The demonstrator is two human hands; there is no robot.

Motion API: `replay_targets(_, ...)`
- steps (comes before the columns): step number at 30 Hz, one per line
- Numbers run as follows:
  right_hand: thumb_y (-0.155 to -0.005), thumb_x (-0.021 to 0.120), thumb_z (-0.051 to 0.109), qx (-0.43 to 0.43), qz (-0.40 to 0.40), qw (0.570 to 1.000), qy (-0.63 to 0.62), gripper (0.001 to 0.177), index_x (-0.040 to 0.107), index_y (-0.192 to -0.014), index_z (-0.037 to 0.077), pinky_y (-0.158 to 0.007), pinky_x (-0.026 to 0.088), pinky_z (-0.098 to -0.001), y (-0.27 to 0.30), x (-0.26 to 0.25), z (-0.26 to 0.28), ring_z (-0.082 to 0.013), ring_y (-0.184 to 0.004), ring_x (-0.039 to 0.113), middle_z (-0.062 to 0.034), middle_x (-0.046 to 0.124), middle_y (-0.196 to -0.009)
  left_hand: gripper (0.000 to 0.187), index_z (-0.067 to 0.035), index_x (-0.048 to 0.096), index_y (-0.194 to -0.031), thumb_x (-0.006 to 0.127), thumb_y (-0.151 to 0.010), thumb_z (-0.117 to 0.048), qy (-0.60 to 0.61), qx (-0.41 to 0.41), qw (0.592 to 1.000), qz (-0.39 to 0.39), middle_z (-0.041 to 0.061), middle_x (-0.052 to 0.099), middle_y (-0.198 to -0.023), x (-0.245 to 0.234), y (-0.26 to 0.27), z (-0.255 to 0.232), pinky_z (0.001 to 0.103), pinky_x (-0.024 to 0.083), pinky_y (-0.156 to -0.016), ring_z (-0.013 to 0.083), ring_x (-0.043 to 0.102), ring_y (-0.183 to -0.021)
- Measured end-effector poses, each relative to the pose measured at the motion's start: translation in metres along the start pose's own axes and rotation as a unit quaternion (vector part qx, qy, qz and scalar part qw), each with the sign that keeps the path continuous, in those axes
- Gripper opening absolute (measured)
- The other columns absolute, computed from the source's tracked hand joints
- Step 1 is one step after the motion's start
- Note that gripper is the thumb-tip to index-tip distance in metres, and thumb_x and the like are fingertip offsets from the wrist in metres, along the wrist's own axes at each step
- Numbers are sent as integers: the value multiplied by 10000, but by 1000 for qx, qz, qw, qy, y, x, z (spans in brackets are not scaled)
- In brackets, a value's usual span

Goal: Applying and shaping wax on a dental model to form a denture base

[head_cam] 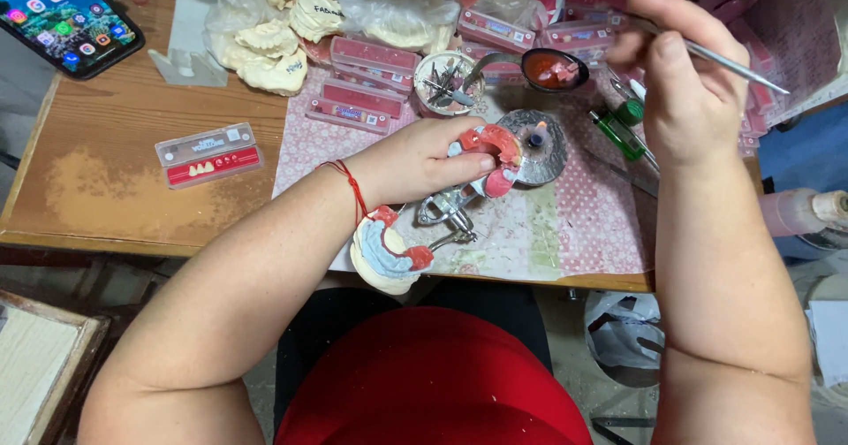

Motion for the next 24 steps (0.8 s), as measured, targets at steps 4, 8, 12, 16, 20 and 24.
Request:
replay_targets(4,-1079,673,193,-30,-73,997,-18,390,667,-1374,-62,-755,429,-268,15,-10,-2,-189,-893,525,-97,521,-1109,319,-185,660,-1217,561,-978,-373,13,0,1000,-4,-30,728,-1069,0,0,1,283,476,-865,136,657,-977)
replay_targets(8,-1034,722,155,110,-155,974,-124,210,565,-1164,105,-742,582,-258,37,-16,-24,-158,-826,670,-104,667,-973,334,-182,660,-1236,559,-981,-372,16,-3,1000,2,-24,740,-1099,0,1,-1,290,483,-875,142,672,-1001)
replay_targets(12,-978,743,230,189,-169,952,-170,276,581,-1177,127,-720,616,-254,44,-13,-33,-192,-781,719,-126,742,-978,295,-190,687,-1226,552,-996,-316,33,37,999,0,-27,747,-1145,-1,1,-10,279,478,-926,133,677,-1050)
replay_targets(16,-1000,655,220,234,-170,921,-259,189,613,-1137,96,-663,616,-274,50,-4,-49,-247,-791,742,-162,743,-968,326,-166,663,-1214,560,-986,-374,16,16,1000,-1,-9,743,-1107,0,0,-1,293,477,-874,147,670,-1003)
replay_targets(20,-1027,641,329,265,-196,905,-268,244,649,-1106,99,-668,619,-299,60,-7,-64,-263,-766,744,-175,749,-939,314,-171,667,-1232,566,-996,-351,22,32,999,-6,-11,745,-1129,1,0,-3,288,478,-901,144,674,-1024)
replay_targets(24,-1051,609,348,287,-186,900,-270,274,660,-1131,91,-702,652,-308,68,-3,-65,-268,-834,772,-177,761,-982,326,-173,669,-1210,566,-979,-379,11,-7,1000,-4,-27,738,-1053,0,0,-1,285,474,-846,136,660,-952)
Point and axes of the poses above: each hand's wrist, its own y-axis away from the middle knuckle, its own x-axis out of the palm, z = x × y, the point moved 8 cm from there along -y, towards the middle knuckle
